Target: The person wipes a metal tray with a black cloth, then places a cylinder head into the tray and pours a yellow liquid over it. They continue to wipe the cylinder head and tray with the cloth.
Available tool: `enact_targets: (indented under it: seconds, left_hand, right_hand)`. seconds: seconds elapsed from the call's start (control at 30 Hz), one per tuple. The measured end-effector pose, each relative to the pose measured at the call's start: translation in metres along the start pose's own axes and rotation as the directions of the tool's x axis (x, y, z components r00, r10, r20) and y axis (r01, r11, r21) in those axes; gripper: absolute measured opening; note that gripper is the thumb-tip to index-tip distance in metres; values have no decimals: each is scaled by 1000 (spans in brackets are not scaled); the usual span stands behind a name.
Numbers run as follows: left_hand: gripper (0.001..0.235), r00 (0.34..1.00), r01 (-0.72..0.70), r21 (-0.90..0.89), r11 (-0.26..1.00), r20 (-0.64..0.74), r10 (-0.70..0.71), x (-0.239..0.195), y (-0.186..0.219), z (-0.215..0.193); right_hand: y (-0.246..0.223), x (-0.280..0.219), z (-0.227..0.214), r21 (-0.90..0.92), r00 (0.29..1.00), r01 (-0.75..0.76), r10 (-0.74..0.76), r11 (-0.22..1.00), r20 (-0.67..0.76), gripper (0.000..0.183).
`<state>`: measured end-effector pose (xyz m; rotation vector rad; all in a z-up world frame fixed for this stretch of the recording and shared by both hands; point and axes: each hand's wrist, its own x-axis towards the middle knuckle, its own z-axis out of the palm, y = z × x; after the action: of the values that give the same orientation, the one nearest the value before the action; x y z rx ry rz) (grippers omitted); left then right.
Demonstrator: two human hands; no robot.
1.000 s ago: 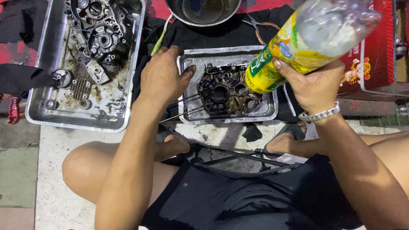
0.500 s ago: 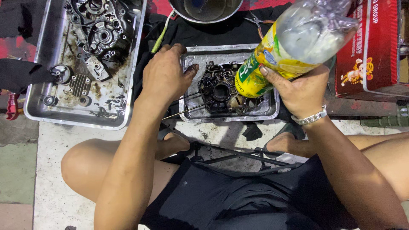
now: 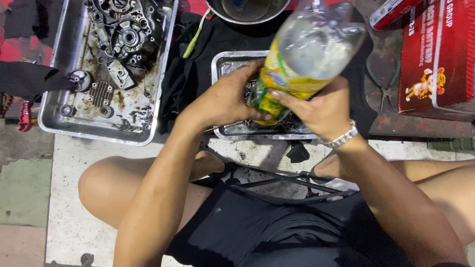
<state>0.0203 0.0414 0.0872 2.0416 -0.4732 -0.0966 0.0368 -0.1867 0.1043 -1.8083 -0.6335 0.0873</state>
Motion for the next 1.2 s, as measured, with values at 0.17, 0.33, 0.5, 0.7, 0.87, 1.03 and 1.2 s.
enact_targets:
  seconds: [0.17, 0.33, 0.5, 0.7, 0.87, 1.03, 1.2]
  left_hand:
    - [73, 973, 76, -66, 995, -214, -88, -16, -3, 16]
    - [60, 893, 210, -42, 977, -398, -209, -29, -15, 16]
    - [54, 809, 274, -122, 954, -506, -298, -44, -9, 24]
    - [38, 833, 188, -130, 974, -503, -228, -17, 7, 67]
    - [37, 776, 143, -174, 974, -591, -220, 10, 19, 83]
    - [33, 781, 190, -200, 961, -562, -272, 18, 23, 89]
    - [43, 760, 76, -114, 991, -636, -131, 19, 20, 105]
  right_hand:
    - [0, 20, 5, 78, 969, -45, 25, 996, 245, 53]
    - [26, 23, -16, -261, 973, 78, -16, 962, 228, 91]
    - [96, -25, -72, -634, 910, -129, 345, 763, 230, 75]
    - [164, -78, -83, -666, 706, -344, 650, 662, 282, 70]
    - [169, -80, -75, -562, 761, -298, 547, 772, 348, 69]
    - [156, -75, -76, -540, 787, -272, 507, 796, 351, 70]
    - [135, -66, -73, -613, 641, -402, 687, 680, 341, 68]
